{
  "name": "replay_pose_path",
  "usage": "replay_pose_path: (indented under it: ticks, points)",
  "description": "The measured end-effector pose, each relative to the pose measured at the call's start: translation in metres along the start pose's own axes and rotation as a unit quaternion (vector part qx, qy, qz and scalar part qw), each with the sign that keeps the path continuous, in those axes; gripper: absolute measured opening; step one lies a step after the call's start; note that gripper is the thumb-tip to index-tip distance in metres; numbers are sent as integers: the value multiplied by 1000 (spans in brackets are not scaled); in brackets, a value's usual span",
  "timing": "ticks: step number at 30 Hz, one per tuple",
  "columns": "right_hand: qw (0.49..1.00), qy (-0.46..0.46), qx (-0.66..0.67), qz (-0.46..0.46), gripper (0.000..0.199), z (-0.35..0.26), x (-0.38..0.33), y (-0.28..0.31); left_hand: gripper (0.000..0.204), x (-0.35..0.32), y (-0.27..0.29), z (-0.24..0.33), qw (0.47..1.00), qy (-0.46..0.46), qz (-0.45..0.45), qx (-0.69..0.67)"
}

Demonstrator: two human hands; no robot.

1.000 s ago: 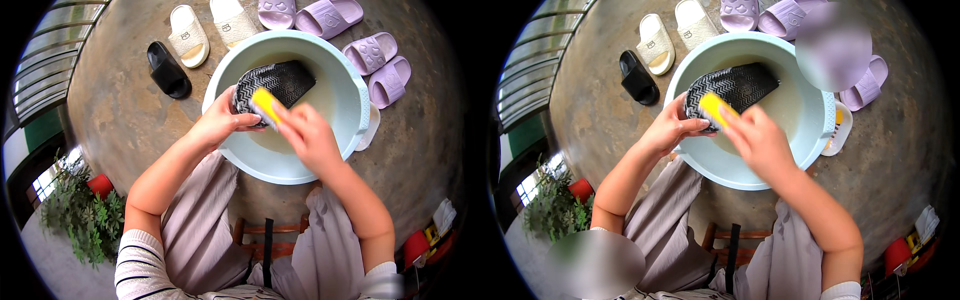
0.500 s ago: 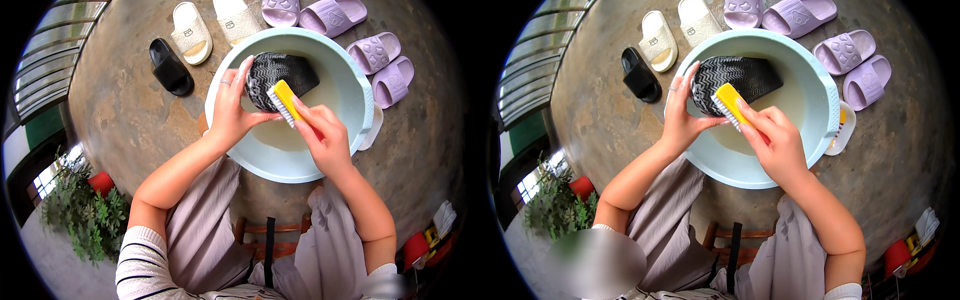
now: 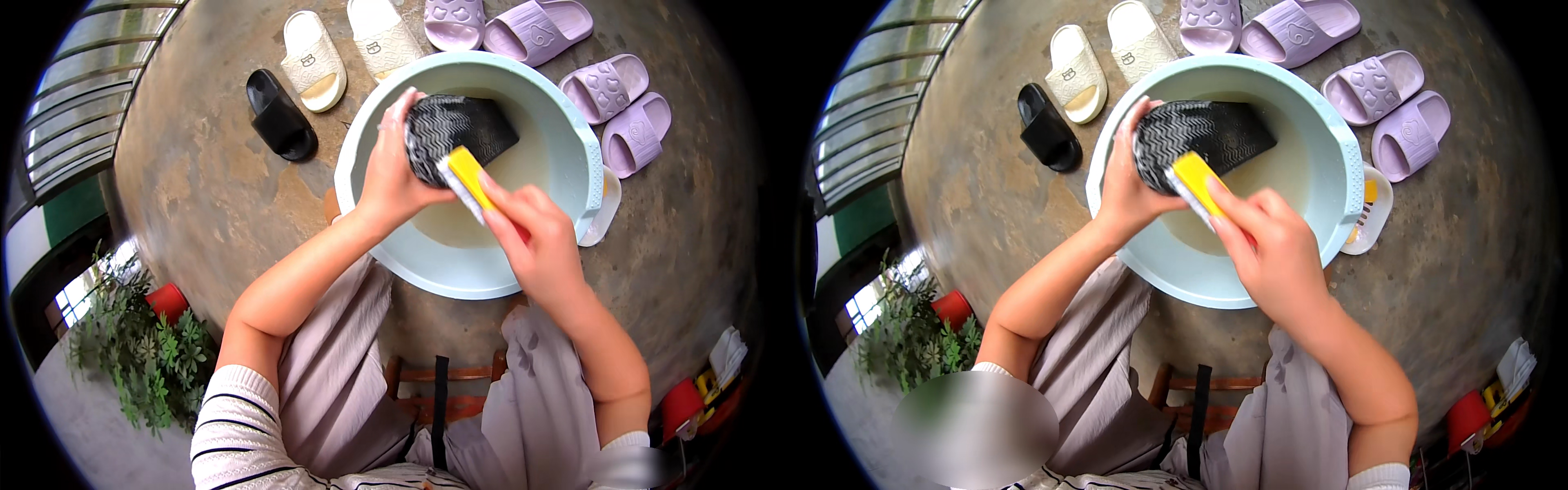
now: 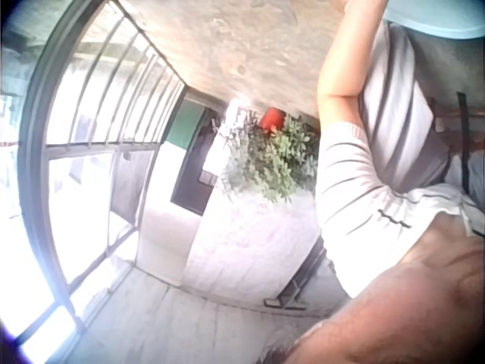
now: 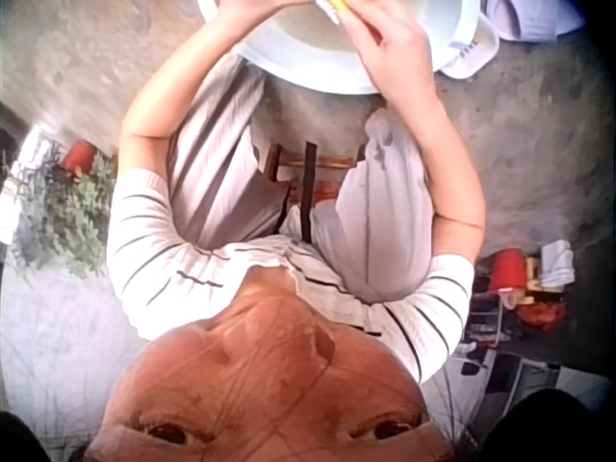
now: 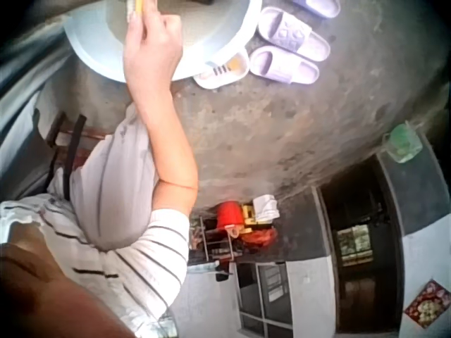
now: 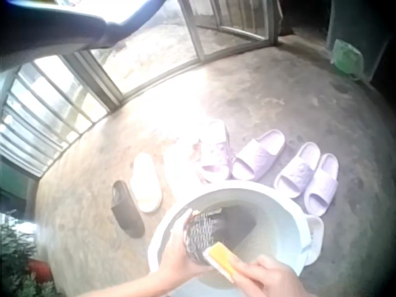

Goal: The person scrubs a black slipper with a yellow brush in a basin of water. They clean the sole and upper parts of the slipper, creating soap suds, and then place the slipper on the floor before picking up another one to continue the process.

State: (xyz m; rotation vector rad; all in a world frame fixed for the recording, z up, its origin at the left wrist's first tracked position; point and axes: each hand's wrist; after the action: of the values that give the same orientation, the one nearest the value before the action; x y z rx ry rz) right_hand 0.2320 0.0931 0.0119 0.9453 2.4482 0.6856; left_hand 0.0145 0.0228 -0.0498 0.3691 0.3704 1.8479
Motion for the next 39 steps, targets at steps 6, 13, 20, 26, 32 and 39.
replay_pose_path:
  ticks: [6,13,20,26,32,39]
  points:
    - [996,12,-1,87,35,10,42,-25,117,-2,-24,5,997,-51,49,41]
    - [998,46,-8,48,39,-13,9,-13,110,-4,-12,2,992,-104,30,64]
    - [997,-57,46,32,35,43,19,-2,80,-1,2,14,968,-174,-68,166]
    - [989,-148,4,-28,37,46,-12,22,29,-4,13,34,898,-401,-116,135]
    - [992,-82,42,-86,37,12,-32,39,28,-12,47,50,917,-328,-157,166]
    - [990,-52,86,-97,38,26,-35,-11,20,-43,46,62,887,-328,-278,168]
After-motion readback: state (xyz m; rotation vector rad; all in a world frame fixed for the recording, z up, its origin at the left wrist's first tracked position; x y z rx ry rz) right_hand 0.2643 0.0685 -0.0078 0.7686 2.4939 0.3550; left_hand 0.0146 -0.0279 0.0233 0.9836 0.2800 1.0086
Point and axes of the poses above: each hand's wrist, its own x-axis towards the middle knuckle, its own y-axis out of the back of the hand, z = x × y, and after that the axes turned 11 degrees about -x, right-handed
